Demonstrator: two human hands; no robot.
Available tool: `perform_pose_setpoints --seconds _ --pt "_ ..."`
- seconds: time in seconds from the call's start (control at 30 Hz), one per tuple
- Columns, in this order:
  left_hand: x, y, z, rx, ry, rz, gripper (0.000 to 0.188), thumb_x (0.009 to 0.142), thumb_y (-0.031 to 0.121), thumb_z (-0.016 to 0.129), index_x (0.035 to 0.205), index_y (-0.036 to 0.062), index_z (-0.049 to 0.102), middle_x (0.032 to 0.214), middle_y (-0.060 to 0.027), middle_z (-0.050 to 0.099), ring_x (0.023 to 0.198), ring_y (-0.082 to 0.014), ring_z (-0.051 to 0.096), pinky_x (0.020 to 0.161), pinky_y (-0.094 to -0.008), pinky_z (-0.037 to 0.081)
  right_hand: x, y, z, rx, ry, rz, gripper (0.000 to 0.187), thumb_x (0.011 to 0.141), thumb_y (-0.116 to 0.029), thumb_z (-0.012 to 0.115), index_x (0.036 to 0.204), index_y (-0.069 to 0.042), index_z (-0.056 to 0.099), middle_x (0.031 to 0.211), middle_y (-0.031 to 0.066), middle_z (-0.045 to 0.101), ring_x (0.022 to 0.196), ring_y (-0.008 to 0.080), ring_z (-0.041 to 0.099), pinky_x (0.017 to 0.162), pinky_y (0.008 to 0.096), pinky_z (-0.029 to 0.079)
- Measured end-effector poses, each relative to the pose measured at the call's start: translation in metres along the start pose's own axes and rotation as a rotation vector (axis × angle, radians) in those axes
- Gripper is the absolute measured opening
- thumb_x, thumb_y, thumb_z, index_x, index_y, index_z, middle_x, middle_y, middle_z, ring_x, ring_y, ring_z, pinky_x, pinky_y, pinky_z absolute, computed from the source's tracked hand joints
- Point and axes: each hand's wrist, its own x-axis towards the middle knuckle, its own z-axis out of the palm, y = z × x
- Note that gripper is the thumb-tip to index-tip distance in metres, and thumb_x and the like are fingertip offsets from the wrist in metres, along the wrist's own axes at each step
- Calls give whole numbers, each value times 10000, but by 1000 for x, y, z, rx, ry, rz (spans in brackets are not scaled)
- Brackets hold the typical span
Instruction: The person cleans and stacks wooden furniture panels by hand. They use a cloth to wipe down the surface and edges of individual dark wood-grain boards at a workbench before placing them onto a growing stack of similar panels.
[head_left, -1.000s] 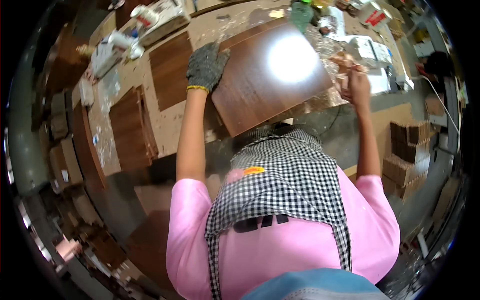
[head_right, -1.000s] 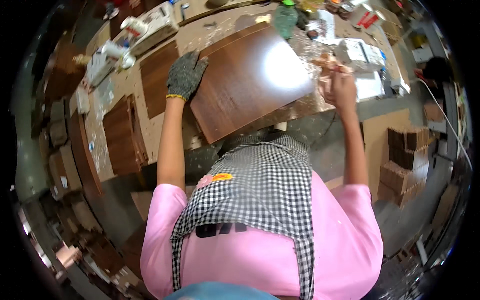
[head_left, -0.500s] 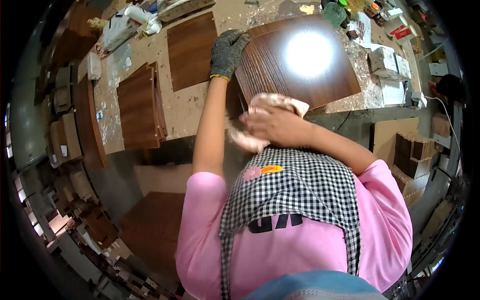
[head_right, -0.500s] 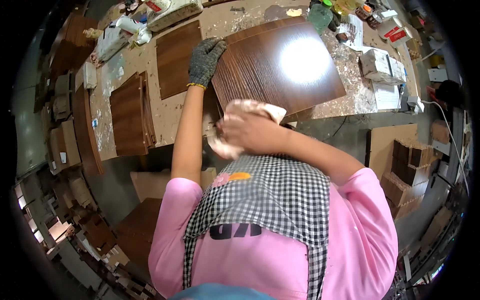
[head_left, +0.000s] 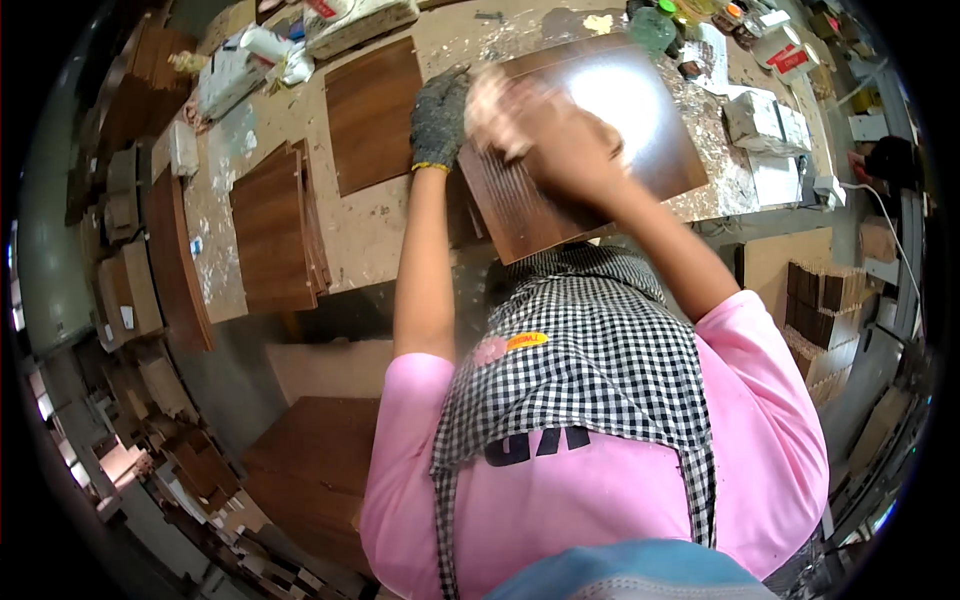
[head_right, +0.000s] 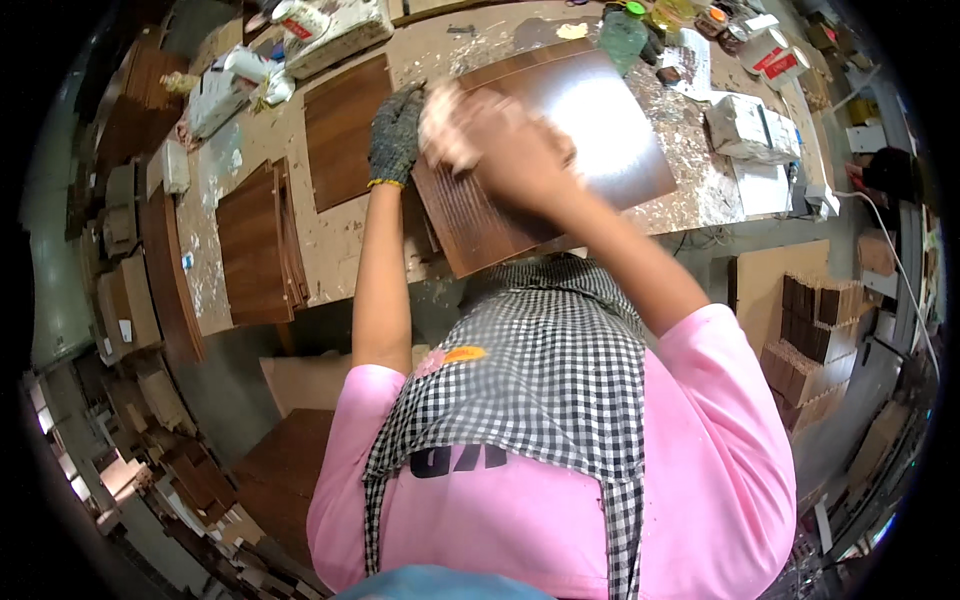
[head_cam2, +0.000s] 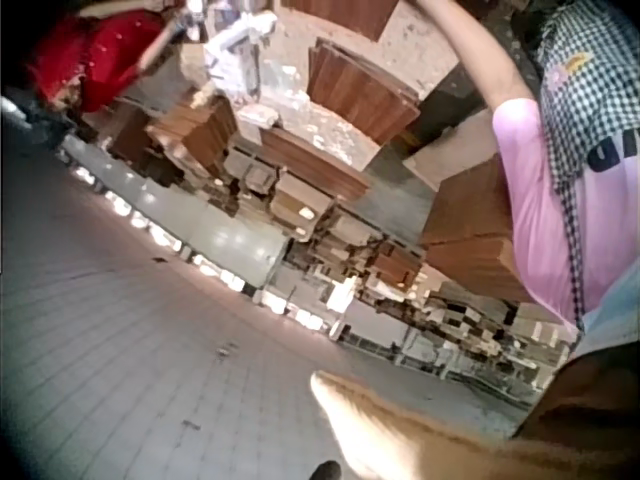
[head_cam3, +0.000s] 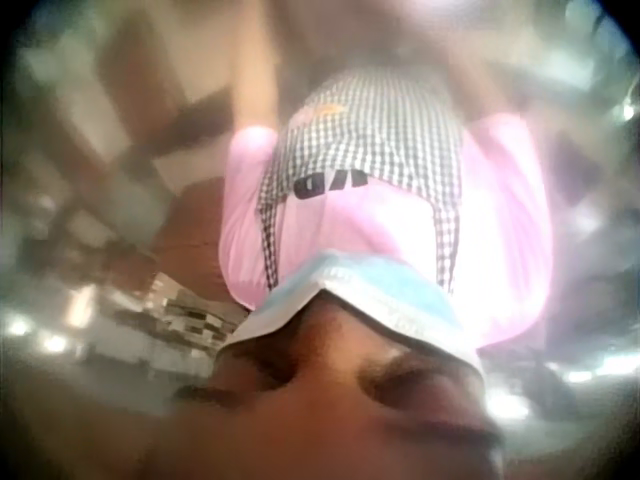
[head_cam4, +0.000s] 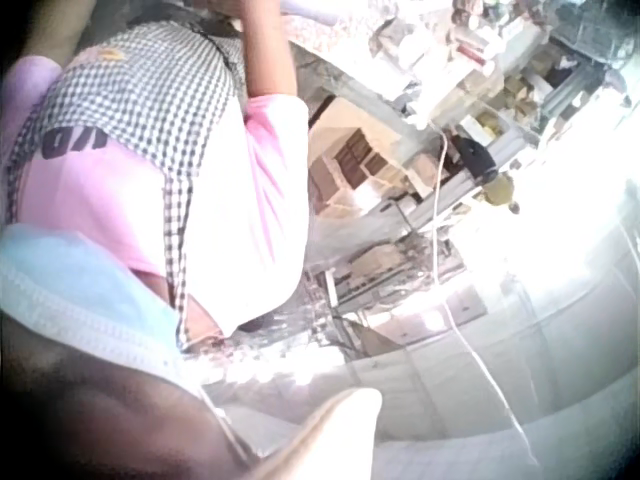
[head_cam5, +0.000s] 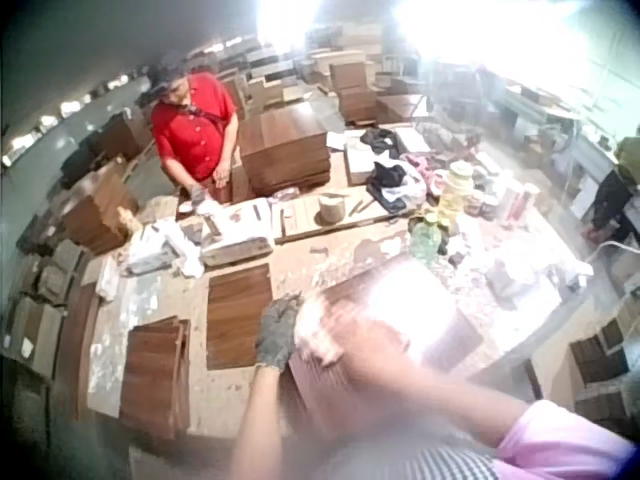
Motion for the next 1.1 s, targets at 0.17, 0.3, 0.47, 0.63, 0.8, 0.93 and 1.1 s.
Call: perform_pose_setpoints --seconds 0.17,0.3,0.47,0.63,0.8,0.93,1.1 --pt "1 4 -3 110 -12 66 331 980 254 578 1156 5 708 1178 -197 700 1112 -321 653 994 -389 481 -71 0 -14 41 54 -517 690 844 -258 682 1500 -260 468 1560 71 423 1468 259 349 1171 495 347" --pt "-3 -2 -8 124 -20 70 341 987 255 580 1194 14 704 1202 -164 705 1128 -291 644 1033 -379 457 -95 130 -31 -49 441 140 618 756 -89 685 1349 -253 625 1402 55 572 1197 320 577 977 431 468" --pt "1 -1 -5 121 -13 4 344 1000 272 579 1194 22 713 1215 -148 705 1128 -283 644 1024 -378 457 -145 291 12 -276 429 407 560 730 -158 748 1281 -211 665 1311 66 633 1192 330 573 977 460 454" --pt "14 4 4 219 32 -79 357 1003 307 583 1166 25 727 1210 -155 705 1132 -284 645 1011 -384 465 -159 376 -35 442 445 838 263 869 -330 706 1046 -153 786 1179 133 702 1093 343 640 891 404 507" --pt "12 8 4 337 187 75 292 998 240 599 1125 17 737 1165 -149 718 1087 -281 662 977 -389 489 -147 485 -28 -442 804 946 249 855 -330 713 932 -109 798 908 160 741 871 363 710 783 468 543" --pt "-30 10 -8 263 412 286 219 1000 133 592 1129 12 721 1117 -134 724 1021 -236 671 934 -356 512 -140 525 -28 -199 589 1140 296 768 -427 768 845 -144 804 892 122 756 841 325 726 744 456 547" --pt "-150 21 -9 -122 386 -155 280 1045 183 548 1215 -7 664 1176 -69 683 1057 -148 620 944 -297 493 -131 487 -37 45 694 965 351 796 -344 791 1116 -204 755 867 83 766 771 248 730 686 408 536"
